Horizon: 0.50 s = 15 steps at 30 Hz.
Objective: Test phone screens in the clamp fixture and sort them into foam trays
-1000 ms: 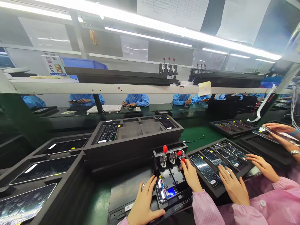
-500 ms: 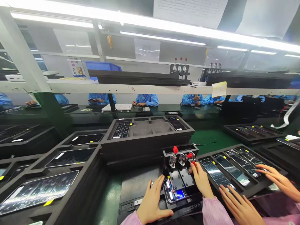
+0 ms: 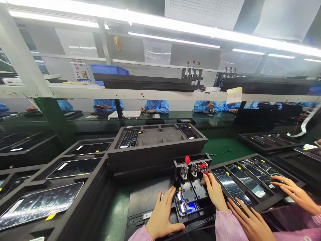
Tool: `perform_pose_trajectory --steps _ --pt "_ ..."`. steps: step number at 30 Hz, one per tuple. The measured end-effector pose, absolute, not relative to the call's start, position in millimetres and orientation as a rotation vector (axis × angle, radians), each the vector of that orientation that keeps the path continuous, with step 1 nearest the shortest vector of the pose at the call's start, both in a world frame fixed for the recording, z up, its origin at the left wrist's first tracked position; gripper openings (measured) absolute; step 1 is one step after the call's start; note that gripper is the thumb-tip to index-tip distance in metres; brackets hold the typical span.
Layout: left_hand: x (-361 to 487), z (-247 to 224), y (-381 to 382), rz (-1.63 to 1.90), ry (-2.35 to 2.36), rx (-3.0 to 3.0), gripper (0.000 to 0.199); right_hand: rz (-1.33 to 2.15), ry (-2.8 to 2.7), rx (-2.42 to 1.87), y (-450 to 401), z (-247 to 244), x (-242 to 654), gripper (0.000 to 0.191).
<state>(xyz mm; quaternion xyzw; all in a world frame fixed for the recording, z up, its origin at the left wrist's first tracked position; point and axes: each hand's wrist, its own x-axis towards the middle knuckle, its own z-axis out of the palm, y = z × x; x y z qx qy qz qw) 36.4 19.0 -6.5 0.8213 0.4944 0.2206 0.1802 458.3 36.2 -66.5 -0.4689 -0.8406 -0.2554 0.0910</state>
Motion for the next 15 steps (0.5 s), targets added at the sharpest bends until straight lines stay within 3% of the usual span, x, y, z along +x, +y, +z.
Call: perform_pose_trajectory --steps 7,15 --pt "37 -6 20 0.622 1.402 2.315 0.109 -0.766 -2.430 -1.361 25 -64 450 0.051" --pt "37 -3 18 0.621 1.400 2.318 0.107 -0.738 -2.415 -1.383 27 -64 446 0.047"
